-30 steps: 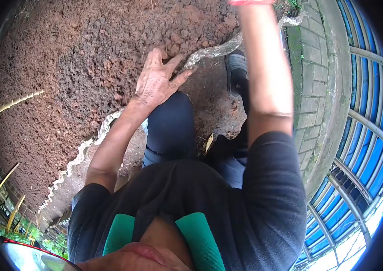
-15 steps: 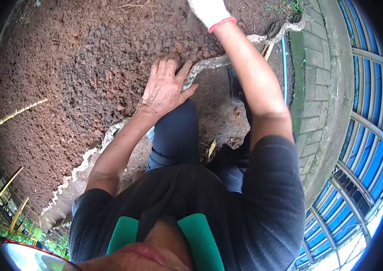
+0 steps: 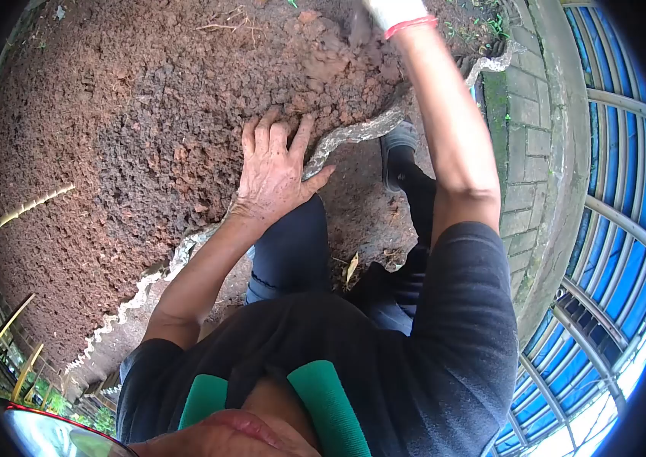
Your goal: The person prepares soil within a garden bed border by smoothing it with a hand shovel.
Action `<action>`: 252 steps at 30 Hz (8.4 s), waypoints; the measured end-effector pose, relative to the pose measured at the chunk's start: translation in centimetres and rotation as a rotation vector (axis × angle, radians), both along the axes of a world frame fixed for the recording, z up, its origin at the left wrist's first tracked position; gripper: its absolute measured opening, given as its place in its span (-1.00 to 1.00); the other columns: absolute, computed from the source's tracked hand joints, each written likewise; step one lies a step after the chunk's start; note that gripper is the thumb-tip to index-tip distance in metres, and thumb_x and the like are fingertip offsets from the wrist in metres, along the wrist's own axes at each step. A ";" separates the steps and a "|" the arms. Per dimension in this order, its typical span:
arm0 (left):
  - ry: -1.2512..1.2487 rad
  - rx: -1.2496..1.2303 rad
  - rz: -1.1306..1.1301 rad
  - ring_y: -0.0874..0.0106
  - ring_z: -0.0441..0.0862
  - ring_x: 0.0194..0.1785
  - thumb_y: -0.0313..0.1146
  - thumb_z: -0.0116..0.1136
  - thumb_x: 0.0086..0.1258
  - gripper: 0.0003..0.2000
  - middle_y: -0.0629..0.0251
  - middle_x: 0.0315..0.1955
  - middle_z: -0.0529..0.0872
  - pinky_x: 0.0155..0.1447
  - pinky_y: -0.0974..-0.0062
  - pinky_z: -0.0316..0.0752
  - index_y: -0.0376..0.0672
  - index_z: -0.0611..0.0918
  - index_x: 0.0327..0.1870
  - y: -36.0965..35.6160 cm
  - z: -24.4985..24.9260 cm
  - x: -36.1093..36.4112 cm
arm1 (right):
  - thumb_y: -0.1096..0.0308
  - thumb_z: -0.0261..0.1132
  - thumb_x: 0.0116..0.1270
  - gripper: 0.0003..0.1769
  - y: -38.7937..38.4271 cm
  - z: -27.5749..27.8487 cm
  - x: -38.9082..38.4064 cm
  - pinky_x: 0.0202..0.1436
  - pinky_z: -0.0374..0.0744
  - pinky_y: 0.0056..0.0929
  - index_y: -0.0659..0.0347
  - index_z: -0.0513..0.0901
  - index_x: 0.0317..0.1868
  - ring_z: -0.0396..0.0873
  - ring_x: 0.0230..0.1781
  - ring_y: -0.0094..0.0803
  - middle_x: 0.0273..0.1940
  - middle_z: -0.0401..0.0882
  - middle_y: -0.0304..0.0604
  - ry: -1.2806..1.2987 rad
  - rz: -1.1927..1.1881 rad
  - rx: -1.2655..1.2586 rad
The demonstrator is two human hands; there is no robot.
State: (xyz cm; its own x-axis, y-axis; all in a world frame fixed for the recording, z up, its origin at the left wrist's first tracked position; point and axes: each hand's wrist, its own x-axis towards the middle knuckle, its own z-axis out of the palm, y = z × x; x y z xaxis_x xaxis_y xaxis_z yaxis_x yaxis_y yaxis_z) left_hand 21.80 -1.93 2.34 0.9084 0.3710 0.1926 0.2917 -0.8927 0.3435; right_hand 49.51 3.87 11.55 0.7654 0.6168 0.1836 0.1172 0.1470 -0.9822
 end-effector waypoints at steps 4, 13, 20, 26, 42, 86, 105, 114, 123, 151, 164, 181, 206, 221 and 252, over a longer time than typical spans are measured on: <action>0.018 0.012 0.010 -0.04 0.30 0.37 0.16 0.27 0.30 -0.23 -0.05 0.06 0.43 0.47 -0.19 0.13 -0.27 0.48 0.38 -0.1 0.0 0.1 | 0.37 0.32 0.30 -0.84 -1.8 5.4 -3.3 -0.52 0.49 -0.46 0.29 0.70 -0.37 0.53 -0.60 -0.44 -0.56 0.60 -0.20 0.062 0.188 0.306; -0.014 -0.026 0.006 -0.04 0.31 0.35 0.14 0.33 0.25 -0.22 -0.02 0.05 0.45 0.48 -0.20 0.13 -0.29 0.50 0.35 0.0 -0.4 -0.1 | 0.45 0.27 0.33 -0.87 -0.4 1.5 -5.6 -0.38 0.55 -0.52 0.29 0.70 -0.36 0.60 -0.47 -0.46 -0.47 0.67 -0.21 -0.182 -0.042 0.280; 0.000 -0.038 0.012 -0.03 0.29 0.37 0.12 0.36 0.23 -0.22 -0.02 0.06 0.43 0.50 -0.18 0.10 -0.28 0.49 0.36 0.0 -0.1 -0.1 | 0.48 0.35 0.24 -0.95 5.1 -9.4 -0.5 -0.49 0.47 -0.52 0.26 0.72 -0.37 0.55 -0.54 -0.52 -0.55 0.62 -0.27 -0.347 -0.095 0.259; -0.003 -0.024 0.009 -0.03 0.29 0.38 0.12 0.34 0.24 -0.22 -0.02 0.08 0.42 0.50 -0.18 0.11 -0.28 0.49 0.36 -0.1 -0.5 0.1 | 0.44 0.32 0.30 -0.91 0.4 3.3 -4.7 -0.56 0.47 -0.47 0.30 0.68 -0.34 0.53 -0.58 -0.47 -0.47 0.67 -0.16 0.563 0.178 0.508; 0.011 -0.038 0.014 -0.04 0.30 0.36 0.11 0.34 0.25 -0.23 -0.04 0.06 0.43 0.47 -0.18 0.13 -0.29 0.47 0.36 -0.2 -0.4 0.0 | 0.48 0.36 0.26 -0.92 8.1 -15.3 -6.0 -0.26 0.61 -0.49 0.33 0.66 -0.34 0.64 -0.40 -0.50 -0.42 0.70 -0.20 0.073 -0.009 0.478; -0.830 -1.594 0.398 0.30 0.71 -0.12 -0.38 0.14 0.55 -0.73 0.23 -0.27 0.70 0.13 0.20 0.69 -0.23 0.60 0.18 25.1 1.9 1.4 | 0.69 0.34 0.02 -0.53 -19.1 3.5 -7.3 0.04 0.71 -0.33 0.10 0.78 -0.04 0.75 -0.04 -0.16 -0.01 0.75 -0.04 -1.233 -0.216 -0.408; 0.218 -0.786 -0.126 0.36 0.75 -0.36 -0.56 0.22 0.22 -0.93 0.14 -0.38 0.78 -0.30 0.43 0.66 -0.32 0.74 -0.35 12.4 13.5 -4.4 | 0.48 0.50 0.21 -0.66 -16.4 3.7 -9.5 -0.07 0.64 -0.46 0.46 0.65 -0.04 0.65 -0.23 -0.46 -0.25 0.73 -0.13 -0.028 -0.299 -0.067; -0.104 0.268 0.413 0.33 0.73 -0.30 -0.21 0.26 0.43 -0.60 0.05 -0.26 0.78 -0.26 0.38 0.67 -0.20 0.60 0.20 37.0 26.2 7.3 | 0.46 0.51 0.21 -0.67 -15.7 1.7 -9.0 -0.04 0.62 -0.40 0.45 0.68 -0.07 0.64 -0.20 -0.42 -0.25 0.73 -0.10 0.015 -0.318 -0.118; -0.227 -0.422 0.285 0.24 0.75 -0.28 -0.19 0.32 0.28 -0.75 0.05 -0.38 0.77 -0.14 0.23 0.67 -0.23 0.77 -0.30 20.0 12.4 10.7 | 0.39 0.53 0.23 -0.69 -15.4 3.8 -10.6 -0.13 0.61 -0.42 0.40 0.69 -0.12 0.62 -0.28 -0.45 -0.27 0.73 -0.13 -0.029 -0.292 -0.114; -0.123 -0.035 -0.006 -0.05 0.50 0.18 -0.06 0.42 0.28 -0.47 -0.03 -0.07 0.52 0.23 0.03 0.47 -0.32 0.66 0.10 2.3 -1.4 -5.7 | 0.27 0.35 0.34 -0.78 -6.4 6.6 -6.8 -0.56 0.48 -0.48 0.26 0.69 -0.16 0.50 -0.60 -0.46 -0.49 0.61 -0.21 -0.003 0.003 0.117; -0.142 -0.037 0.077 0.11 0.57 -0.01 0.04 0.35 0.27 -0.41 0.06 -0.12 0.53 0.07 0.21 0.56 -0.44 0.66 -0.01 2.0 -1.4 -6.0 | 0.35 0.29 0.40 -0.77 -5.5 5.6 -14.9 -0.27 0.66 -0.37 0.31 0.67 -0.03 0.72 -0.20 -0.28 -0.17 0.73 -0.05 0.369 0.180 0.614; -0.153 -0.064 0.002 0.04 0.53 -0.03 -0.04 0.35 0.29 -0.56 0.02 -0.20 0.53 0.06 0.11 0.49 -0.34 0.68 -0.16 1.9 -1.5 -6.1 | 0.40 0.36 0.26 -0.84 -7.8 -3.1 -10.0 -0.58 0.57 -0.34 0.31 0.67 -0.21 0.62 -0.53 -0.30 -0.45 0.66 -0.11 0.434 -0.005 0.135; -0.144 0.026 0.069 0.04 0.55 -0.08 0.04 0.39 0.25 -0.44 0.03 -0.24 0.56 0.04 0.13 0.50 -0.39 0.70 -0.05 2.0 -1.1 -5.7 | 0.42 0.45 0.20 -0.84 -4.7 -2.9 -4.0 -0.36 0.55 -0.44 0.35 0.71 -0.29 0.60 -0.49 -0.47 -0.45 0.69 -0.17 -0.477 -0.270 -0.056; -0.103 -0.075 0.117 0.05 0.59 -0.04 -0.09 0.57 0.06 -0.43 0.00 -0.11 0.60 0.03 0.14 0.56 -0.34 0.68 -0.01 2.1 -0.8 -5.4 | 0.46 0.33 0.19 -0.80 -3.3 -11.7 12.0 -0.53 0.55 -0.24 0.19 0.67 -0.14 0.51 -0.57 -0.29 -0.42 0.57 -0.17 0.640 -0.126 0.236; 0.008 -1.794 0.705 0.61 0.52 -0.54 -0.37 0.28 0.39 -0.73 0.34 -0.38 0.61 -0.58 0.73 0.37 -0.36 0.65 -0.01 1.3 4.0 5.8 | 0.18 0.25 0.30 -0.64 -27.7 -23.3 12.5 0.21 0.58 -0.02 0.23 0.70 -0.02 0.65 0.09 0.09 0.00 0.69 0.19 -0.406 -0.718 -1.020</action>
